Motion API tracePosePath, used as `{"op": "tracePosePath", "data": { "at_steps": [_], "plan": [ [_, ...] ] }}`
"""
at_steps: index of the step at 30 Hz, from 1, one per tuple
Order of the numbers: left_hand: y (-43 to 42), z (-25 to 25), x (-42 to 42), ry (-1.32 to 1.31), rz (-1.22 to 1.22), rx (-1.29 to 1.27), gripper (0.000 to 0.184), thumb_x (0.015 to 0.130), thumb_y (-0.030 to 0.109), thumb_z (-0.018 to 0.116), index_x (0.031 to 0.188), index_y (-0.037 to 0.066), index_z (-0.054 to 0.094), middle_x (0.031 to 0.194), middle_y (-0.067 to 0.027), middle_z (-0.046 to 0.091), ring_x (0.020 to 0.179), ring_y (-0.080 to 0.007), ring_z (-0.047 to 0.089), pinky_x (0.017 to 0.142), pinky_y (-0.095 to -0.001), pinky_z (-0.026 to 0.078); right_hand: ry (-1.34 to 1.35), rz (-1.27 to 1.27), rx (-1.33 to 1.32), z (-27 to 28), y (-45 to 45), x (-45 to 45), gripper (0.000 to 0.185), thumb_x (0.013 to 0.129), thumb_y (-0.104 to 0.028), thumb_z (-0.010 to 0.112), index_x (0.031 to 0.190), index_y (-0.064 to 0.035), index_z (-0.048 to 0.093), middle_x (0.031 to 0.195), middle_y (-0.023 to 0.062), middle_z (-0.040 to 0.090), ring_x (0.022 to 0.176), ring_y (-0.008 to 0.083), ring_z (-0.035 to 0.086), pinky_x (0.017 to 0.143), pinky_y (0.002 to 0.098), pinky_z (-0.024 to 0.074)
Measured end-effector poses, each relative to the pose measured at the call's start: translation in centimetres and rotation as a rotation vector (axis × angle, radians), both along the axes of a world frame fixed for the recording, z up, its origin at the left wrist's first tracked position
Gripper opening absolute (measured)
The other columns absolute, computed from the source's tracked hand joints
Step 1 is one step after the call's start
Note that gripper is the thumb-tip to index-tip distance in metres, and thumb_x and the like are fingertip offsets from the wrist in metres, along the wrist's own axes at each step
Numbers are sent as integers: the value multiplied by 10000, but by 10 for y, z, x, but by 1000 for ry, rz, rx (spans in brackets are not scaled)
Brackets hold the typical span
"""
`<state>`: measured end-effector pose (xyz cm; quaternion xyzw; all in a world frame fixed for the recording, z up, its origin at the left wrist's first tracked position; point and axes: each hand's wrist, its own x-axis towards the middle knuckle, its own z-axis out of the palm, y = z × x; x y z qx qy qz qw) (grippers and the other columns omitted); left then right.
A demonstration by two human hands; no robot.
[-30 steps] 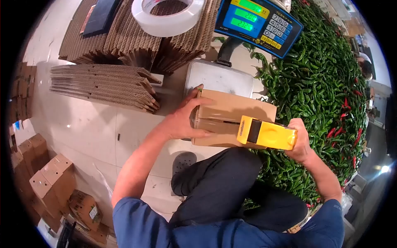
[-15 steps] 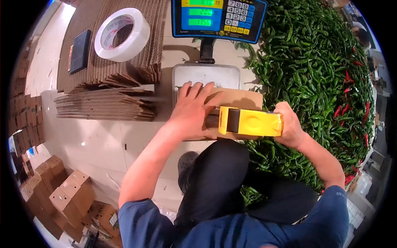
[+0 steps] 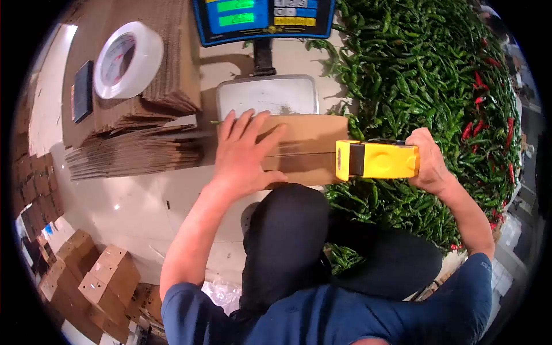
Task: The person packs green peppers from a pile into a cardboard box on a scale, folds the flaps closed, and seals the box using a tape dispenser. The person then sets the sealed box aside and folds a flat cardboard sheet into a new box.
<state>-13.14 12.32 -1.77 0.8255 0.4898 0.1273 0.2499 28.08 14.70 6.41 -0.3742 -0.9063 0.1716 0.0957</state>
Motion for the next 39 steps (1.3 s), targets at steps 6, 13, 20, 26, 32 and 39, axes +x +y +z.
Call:
{"op": "tracePosePath", "data": {
  "at_steps": [6, 13, 20, 26, 32, 39],
  "plan": [
    [-1, 0, 6, 45, 0, 23, 889, 596, 448, 902, 1389, 165, 616, 1506, -136, 458, 1409, -366, 380, 1218, -561, 206, -35, -43, -60, -37, -7, 49, 543, 643, 40, 727, 1124, -26, 482, 983, 166, 555, 890, 378, 551, 722, 448, 489],
    [3, 5, 29, 260, -49, 85, 974, 662, 606, 811, 1445, 102, 525, 1474, -205, 418, 1376, -420, 364, 1173, -626, 212, 220, -72, 1, -132, -15, 57, 532, 703, 25, 762, 1146, -35, 474, 995, 149, 601, 899, 360, 604, 773, 420, 533],
    [21, -4, 119, 156, -225, 118, 939, 703, 680, 756, 1454, 161, 534, 1461, -201, 429, 1356, -412, 381, 1154, -597, 246, 453, -324, -255, -228, -45, 50, 741, 649, -25, 865, 1277, -67, 472, 1192, 164, 545, 1069, 376, 577, 940, 418, 494],
    [20, -1, 135, 224, -221, 105, 847, 726, 627, 774, 1414, 172, 581, 1430, -199, 444, 1296, -395, 413, 1113, -563, 283, 504, -309, -303, -249, -46, 44, 728, 705, -67, 842, 1324, -52, 459, 1233, 187, 510, 1127, 386, 545, 970, 425, 479],
    [17, 0, 135, 228, -258, 145, 755, 735, 588, 778, 1343, 165, 629, 1411, -215, 454, 1297, -410, 416, 1095, -555, 300, 535, -411, -451, -251, -59, 38, 699, 742, -79, 824, 1315, -60, 424, 1097, 192, 566, 1009, 410, 633, 862, 440, 532],
    [16, -1, 138, 217, -265, 155, 725, 739, 548, 778, 1340, 168, 635, 1397, -226, 469, 1282, -422, 438, 1085, -559, 313, 184, -191, 62, -129, -33, 93, 465, 731, -143, 762, 1093, 0, 508, 980, 167, 561, 730, 346, 631, 582, 420, 548]
  ]
}}
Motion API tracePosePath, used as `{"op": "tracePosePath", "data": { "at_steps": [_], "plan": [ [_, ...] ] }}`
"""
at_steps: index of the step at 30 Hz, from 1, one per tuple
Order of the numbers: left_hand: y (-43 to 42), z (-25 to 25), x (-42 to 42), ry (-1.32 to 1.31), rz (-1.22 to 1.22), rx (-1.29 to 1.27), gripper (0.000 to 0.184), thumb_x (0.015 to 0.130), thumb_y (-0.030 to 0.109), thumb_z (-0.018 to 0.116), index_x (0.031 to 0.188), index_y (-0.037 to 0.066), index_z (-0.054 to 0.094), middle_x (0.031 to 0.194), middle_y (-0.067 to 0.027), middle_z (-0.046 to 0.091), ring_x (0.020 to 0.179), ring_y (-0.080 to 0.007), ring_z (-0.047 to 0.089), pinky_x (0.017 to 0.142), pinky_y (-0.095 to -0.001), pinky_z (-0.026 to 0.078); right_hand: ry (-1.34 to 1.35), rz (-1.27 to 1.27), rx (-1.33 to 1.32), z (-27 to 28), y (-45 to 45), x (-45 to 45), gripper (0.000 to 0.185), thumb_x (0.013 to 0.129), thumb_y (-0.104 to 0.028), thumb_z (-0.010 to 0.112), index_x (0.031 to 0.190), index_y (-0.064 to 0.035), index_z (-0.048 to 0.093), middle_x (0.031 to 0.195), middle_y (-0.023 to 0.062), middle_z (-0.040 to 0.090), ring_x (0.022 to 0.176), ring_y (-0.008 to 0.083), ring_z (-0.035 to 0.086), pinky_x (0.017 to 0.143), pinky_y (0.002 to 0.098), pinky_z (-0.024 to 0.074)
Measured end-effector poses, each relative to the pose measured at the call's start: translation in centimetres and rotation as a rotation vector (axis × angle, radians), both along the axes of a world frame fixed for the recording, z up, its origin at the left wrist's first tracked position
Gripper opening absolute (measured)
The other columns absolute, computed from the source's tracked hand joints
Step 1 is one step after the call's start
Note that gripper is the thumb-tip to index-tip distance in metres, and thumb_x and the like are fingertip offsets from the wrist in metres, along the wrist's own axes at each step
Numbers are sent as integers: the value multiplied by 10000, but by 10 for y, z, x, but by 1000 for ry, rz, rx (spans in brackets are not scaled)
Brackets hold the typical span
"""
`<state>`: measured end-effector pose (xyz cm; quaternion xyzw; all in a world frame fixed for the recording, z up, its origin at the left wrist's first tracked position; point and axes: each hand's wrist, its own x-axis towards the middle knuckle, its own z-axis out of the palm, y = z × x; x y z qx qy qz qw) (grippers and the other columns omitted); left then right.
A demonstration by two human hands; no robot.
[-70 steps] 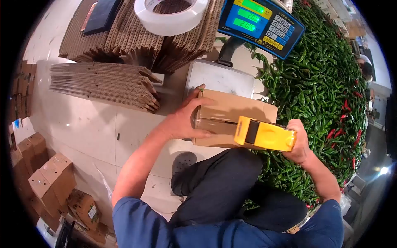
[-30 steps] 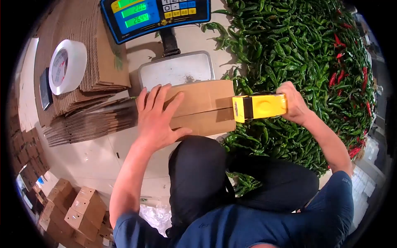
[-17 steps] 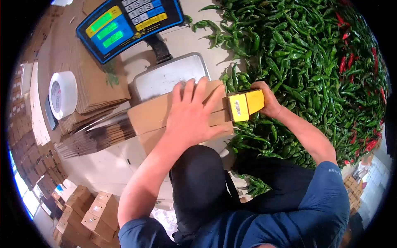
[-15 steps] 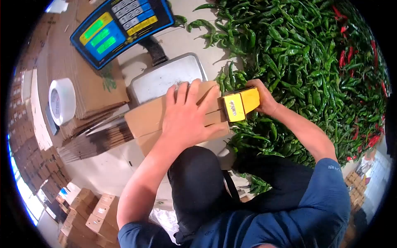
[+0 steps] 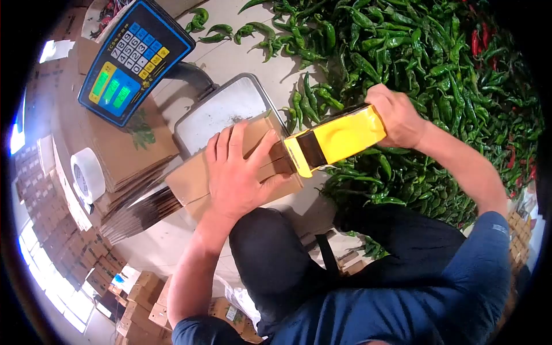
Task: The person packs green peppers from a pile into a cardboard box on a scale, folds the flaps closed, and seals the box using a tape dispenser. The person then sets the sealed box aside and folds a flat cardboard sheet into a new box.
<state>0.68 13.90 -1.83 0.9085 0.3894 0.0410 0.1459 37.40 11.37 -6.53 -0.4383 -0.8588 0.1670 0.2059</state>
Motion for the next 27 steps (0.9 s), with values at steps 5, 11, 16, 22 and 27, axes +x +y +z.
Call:
{"op": "tracePosePath", "data": {
  "at_steps": [5, 11, 16, 22, 27],
  "plan": [
    [-1, -3, 2, -57, 28, 18, 697, 694, 528, 825, 1301, 232, 652, 1375, -182, 491, 1266, -378, 456, 1081, -539, 321, -170, 32, 128, 80, 3, -10, 435, 767, -230, 779, 1008, 32, 529, 925, 144, 542, 736, 287, 623, 561, 349, 547],
    [-1, -3, -3, -53, 32, -6, 701, 697, 519, 826, 1310, 227, 652, 1394, -180, 485, 1277, -374, 448, 1082, -534, 321, -241, -2, -41, 59, 0, -8, 374, 752, -85, 713, 1041, 37, 509, 948, 150, 516, 726, 301, 608, 569, 380, 540],
    [-4, -6, -3, 15, -12, -16, 761, 754, 568, 759, 1382, 175, 585, 1431, -230, 436, 1302, -430, 418, 1093, -571, 304, -50, -81, -15, -32, -9, -8, 435, 750, -84, 723, 1118, 8, 511, 1020, 158, 571, 688, 316, 641, 563, 396, 543],
    [-1, -4, 19, 187, -80, 29, 882, 813, 643, 692, 1489, 129, 454, 1518, -297, 328, 1344, -498, 355, 1110, -635, 256, 216, -161, -299, -149, -25, -45, 676, 725, -150, 820, 1279, -75, 440, 1152, 184, 563, 851, 429, 648, 727, 505, 551],
    [-2, -13, 40, 175, -25, 58, 880, 751, 575, 774, 1431, 92, 493, 1522, -301, 318, 1367, -495, 337, 1123, -650, 231, 462, -279, -325, -192, -38, -82, 745, 763, -175, 798, 1366, -71, 372, 1169, 221, 548, 905, 453, 635, 752, 509, 534]
  ]
}}
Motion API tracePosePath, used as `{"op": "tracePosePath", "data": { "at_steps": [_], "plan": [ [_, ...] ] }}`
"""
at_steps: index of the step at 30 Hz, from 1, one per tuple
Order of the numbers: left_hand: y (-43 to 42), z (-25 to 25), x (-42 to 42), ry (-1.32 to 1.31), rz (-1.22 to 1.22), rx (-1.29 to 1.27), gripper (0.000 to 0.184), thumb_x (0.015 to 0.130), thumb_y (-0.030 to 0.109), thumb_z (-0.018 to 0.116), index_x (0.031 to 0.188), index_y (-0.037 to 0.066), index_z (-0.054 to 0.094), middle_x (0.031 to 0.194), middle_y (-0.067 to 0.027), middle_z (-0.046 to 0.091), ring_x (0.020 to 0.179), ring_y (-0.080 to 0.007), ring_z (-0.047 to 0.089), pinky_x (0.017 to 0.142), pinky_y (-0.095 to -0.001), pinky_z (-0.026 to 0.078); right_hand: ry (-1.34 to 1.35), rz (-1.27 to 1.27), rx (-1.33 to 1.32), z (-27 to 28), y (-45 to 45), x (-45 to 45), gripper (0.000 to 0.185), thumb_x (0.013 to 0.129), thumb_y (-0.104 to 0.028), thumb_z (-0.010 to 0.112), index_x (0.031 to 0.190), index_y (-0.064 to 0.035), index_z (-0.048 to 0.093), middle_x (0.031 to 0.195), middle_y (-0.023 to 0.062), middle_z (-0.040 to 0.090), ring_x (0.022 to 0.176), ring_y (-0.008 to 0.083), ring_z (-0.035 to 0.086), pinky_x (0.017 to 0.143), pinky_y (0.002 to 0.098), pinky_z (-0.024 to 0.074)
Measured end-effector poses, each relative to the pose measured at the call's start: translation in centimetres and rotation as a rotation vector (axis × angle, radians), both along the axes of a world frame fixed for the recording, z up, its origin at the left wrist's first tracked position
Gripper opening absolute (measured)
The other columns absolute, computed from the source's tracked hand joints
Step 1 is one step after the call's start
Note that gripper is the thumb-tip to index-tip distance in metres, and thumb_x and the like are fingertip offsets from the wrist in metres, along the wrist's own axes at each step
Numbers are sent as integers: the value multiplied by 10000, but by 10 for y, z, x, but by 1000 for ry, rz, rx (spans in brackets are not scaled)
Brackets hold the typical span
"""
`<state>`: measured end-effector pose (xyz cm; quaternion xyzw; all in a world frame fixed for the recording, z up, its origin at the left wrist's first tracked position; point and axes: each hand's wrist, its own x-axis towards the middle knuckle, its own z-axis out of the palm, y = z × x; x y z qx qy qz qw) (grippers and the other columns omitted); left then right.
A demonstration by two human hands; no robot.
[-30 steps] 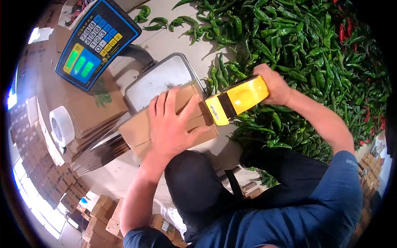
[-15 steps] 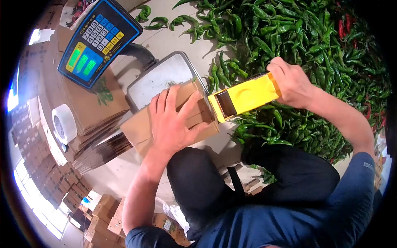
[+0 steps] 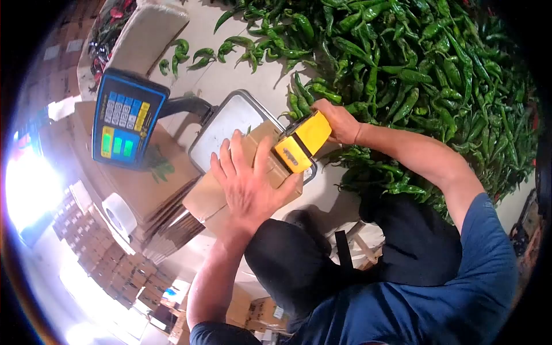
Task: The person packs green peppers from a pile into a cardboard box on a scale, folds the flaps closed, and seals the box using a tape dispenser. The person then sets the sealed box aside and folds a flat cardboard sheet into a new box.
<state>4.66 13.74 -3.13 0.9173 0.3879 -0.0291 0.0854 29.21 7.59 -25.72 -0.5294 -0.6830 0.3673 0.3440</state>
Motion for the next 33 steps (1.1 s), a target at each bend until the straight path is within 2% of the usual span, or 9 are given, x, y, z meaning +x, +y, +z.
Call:
{"op": "tracePosePath", "data": {
  "at_steps": [2, 6, 12, 15, 19, 27, 31, 32, 33],
  "plan": [
    [-1, -1, 0, -3, -1, -9, 839, 749, 555, 778, 1394, 88, 511, 1517, -304, 322, 1378, -495, 332, 1128, -652, 225, -28, 10, -87, 12, -1, 3, 750, 761, -182, 800, 1367, -67, 374, 1186, 208, 557, 961, 445, 633, 812, 512, 526],
    [1, -2, 3, -17, -11, -9, 721, 781, 531, 750, 1304, 74, 557, 1470, -324, 360, 1362, -511, 345, 1130, -662, 214, -85, 195, 267, 61, 25, 28, 794, 732, -231, 821, 1369, -51, 382, 1312, 187, 532, 1141, 408, 583, 1031, 523, 427],
    [2, -7, -4, -30, -25, -11, 557, 849, 409, 679, 1263, 51, 570, 1415, -331, 402, 1299, -499, 393, 1118, -634, 227, -143, 728, 197, 104, 68, -5, 746, 728, -178, 775, 1370, -24, 428, 1164, 189, 556, 1047, 387, 615, 839, 491, 547],
    [3, -12, 0, -63, 15, 1, 537, 837, 348, 660, 1263, 35, 565, 1360, -319, 435, 1237, -484, 425, 1093, -616, 257, -269, 696, 143, 117, 66, -5, 695, 718, -164, 773, 1316, -23, 449, 1065, 172, 555, 978, 367, 636, 753, 485, 564],
    [4, -11, 8, -42, 52, -20, 571, 805, 293, 644, 1298, 19, 551, 1309, -292, 462, 1190, -467, 449, 1076, -599, 282, -518, 616, 145, 80, 59, -13, 414, 865, -176, 628, 1215, -30, 461, 1030, 193, 550, 892, 373, 659, 711, 489, 571],
    [-1, -13, 19, 36, 140, 20, 901, 726, 249, 720, 1518, -9, 378, 1434, -242, 436, 1329, -423, 408, 1150, -548, 246, -434, 511, 280, 54, 52, -14, 239, 907, -169, 573, 1079, -45, 464, 950, 180, 562, 792, 372, 650, 632, 485, 548],
    [-2, -9, 16, 68, 116, 11, 936, 755, 234, 718, 1553, -25, 305, 1449, -231, 435, 1345, -422, 402, 1158, -540, 248, -585, 498, 112, 94, 51, -22, 295, 881, -210, 630, 1107, -34, 564, 944, 158, 634, 837, 350, 690, 646, 474, 563],
    [-2, -10, 17, 74, 119, 20, 927, 773, 231, 706, 1559, -30, 289, 1458, -238, 432, 1350, -421, 400, 1161, -537, 247, -724, 602, -208, 129, 67, -35, 372, 896, -244, 641, 1248, -129, 676, 1182, 174, 700, 978, 369, 726, 776, 504, 599],
    [-3, -11, 17, 80, 125, 29, 918, 791, 228, 694, 1564, -35, 273, 1467, -245, 430, 1354, -421, 398, 1163, -535, 246, -1063, 870, -167, 150, 76, -56, 363, 902, -250, 651, 1248, -156, 709, 1236, 117, 715, 1043, 345, 710, 813, 520, 591]
  ]
}}
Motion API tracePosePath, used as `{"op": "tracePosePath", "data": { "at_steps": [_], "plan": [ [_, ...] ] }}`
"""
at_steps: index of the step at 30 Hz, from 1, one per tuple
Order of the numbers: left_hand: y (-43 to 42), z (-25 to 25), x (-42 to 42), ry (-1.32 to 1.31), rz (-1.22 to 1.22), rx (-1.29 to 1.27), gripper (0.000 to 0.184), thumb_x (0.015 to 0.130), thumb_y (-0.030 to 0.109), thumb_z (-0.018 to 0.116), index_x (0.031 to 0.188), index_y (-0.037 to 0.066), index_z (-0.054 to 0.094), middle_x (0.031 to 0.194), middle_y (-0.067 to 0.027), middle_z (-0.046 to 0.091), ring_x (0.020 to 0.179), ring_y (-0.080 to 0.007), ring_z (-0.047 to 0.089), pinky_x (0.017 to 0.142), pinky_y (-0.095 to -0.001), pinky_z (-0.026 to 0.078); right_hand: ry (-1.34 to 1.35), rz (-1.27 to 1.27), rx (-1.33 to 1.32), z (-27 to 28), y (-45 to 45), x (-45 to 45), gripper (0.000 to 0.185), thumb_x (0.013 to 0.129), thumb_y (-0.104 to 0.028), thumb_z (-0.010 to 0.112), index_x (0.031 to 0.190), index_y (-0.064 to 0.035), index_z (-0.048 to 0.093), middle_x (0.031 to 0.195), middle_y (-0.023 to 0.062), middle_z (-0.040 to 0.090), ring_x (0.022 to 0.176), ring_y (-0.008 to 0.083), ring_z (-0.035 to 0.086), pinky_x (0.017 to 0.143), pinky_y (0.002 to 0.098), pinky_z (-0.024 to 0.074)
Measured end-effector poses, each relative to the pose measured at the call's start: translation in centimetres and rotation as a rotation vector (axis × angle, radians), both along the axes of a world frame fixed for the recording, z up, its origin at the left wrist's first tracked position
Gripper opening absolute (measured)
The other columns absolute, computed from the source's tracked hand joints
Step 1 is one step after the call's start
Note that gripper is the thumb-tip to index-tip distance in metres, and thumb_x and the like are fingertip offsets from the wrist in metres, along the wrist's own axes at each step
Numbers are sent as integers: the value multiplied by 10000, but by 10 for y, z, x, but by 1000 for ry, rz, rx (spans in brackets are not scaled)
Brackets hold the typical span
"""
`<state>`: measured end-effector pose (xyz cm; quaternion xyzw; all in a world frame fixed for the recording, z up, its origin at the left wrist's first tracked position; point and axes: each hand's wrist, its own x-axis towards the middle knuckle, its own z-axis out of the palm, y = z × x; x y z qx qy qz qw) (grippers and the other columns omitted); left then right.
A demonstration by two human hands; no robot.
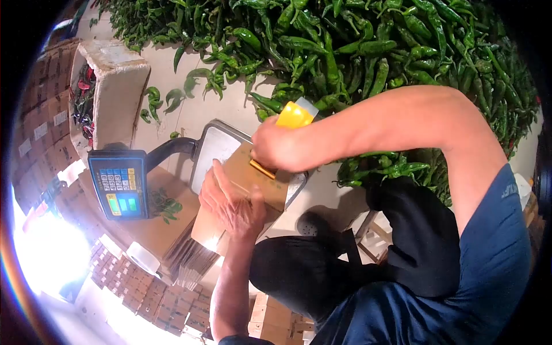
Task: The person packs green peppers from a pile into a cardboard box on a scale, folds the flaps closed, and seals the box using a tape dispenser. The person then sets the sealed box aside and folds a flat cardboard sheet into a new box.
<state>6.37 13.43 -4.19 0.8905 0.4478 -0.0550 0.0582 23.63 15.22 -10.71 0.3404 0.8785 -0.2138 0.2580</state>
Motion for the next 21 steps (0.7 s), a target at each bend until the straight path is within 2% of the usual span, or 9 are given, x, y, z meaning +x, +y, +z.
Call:
{"op": "tracePosePath", "data": {
  "at_steps": [2, 5, 8, 11, 13, 16, 18, 20, 21],
  "plan": [
    [-1, -2, -1, 1, 42, 5, 891, 825, 221, 668, 1570, -42, 255, 1482, -261, 425, 1360, -420, 397, 1170, -528, 241, -251, 274, -23, 21, 4, -31, 318, 885, -281, 703, 1169, -146, 750, 1173, 52, 745, 1074, 306, 696, 840, 523, 586],
    [1, -10, -5, -60, 148, -2, 847, 872, 216, 628, 1572, -57, 239, 1491, -289, 434, 1351, -426, 414, 1172, -509, 241, -229, 385, -81, 64, 13, -20, 440, 933, -425, 640, 1287, -170, 690, 1301, 68, 687, 1227, 273, 619, 963, 522, 539],
    [1, -7, -6, -161, 130, -6, 843, 883, 229, 624, 1572, -59, 232, 1500, -281, 430, 1360, -433, 409, 1166, -507, 250, -323, 423, -93, 52, 16, -25, 475, 944, -472, 596, 1315, -184, 669, 1329, 77, 669, 1240, 282, 609, 992, 519, 523],
    [9, -10, -6, -145, 140, -4, 685, 879, 259, 620, 1442, -67, 404, 1314, -270, 532, 1236, -438, 470, 1080, -513, 320, -443, 394, -86, 15, 16, -47, 439, 930, -457, 600, 1263, -191, 706, 1293, 79, 692, 1219, 285, 624, 981, 514, 534],
    [8, -11, -9, -106, 163, -24, 590, 871, 264, 629, 1341, -61, 483, 1224, -254, 565, 1180, -432, 492, 1042, -515, 345, -170, 112, -108, -8, 16, -33, 400, 898, -393, 637, 1218, -163, 703, 1212, 71, 713, 1138, 284, 656, 914, 492, 554],
    [18, -10, -2, -94, 237, -1, 473, 862, 263, 650, 1207, -45, 549, 1134, -234, 593, 1127, -418, 512, 1002, -512, 373, 197, -278, -110, -27, 29, 36, 349, 849, -298, 692, 1149, -121, 699, 1090, 59, 743, 1018, 282, 703, 814, 458, 584],
    [25, -14, -2, -77, 264, 1, 440, 862, 263, 656, 1168, -35, 554, 1121, -231, 594, 1118, -413, 517, 992, -504, 382, 216, -522, -14, -17, 20, 86, 435, 764, -194, 763, 1157, -35, 663, 1071, 139, 720, 1011, 305, 695, 804, 476, 574],
    [33, -10, 5, -59, 343, -61, 405, 862, 263, 658, 1129, -26, 563, 1118, -230, 593, 1109, -412, 517, 979, -498, 385, 420, -925, 86, -4, 2, 124, 499, 724, -113, 770, 1177, 25, 611, 1104, 202, 687, 1016, 339, 681, 841, 463, 558],
    [34, -9, 8, -48, 380, -93, 388, 863, 263, 659, 1110, -22, 568, 1116, -229, 593, 1104, -411, 517, 973, -495, 387, 521, -1049, 71, -2, -3, 138, 524, 721, -117, 765, 1196, 24, 595, 1117, 203, 677, 1025, 345, 675, 861, 440, 550]
  ]
}}
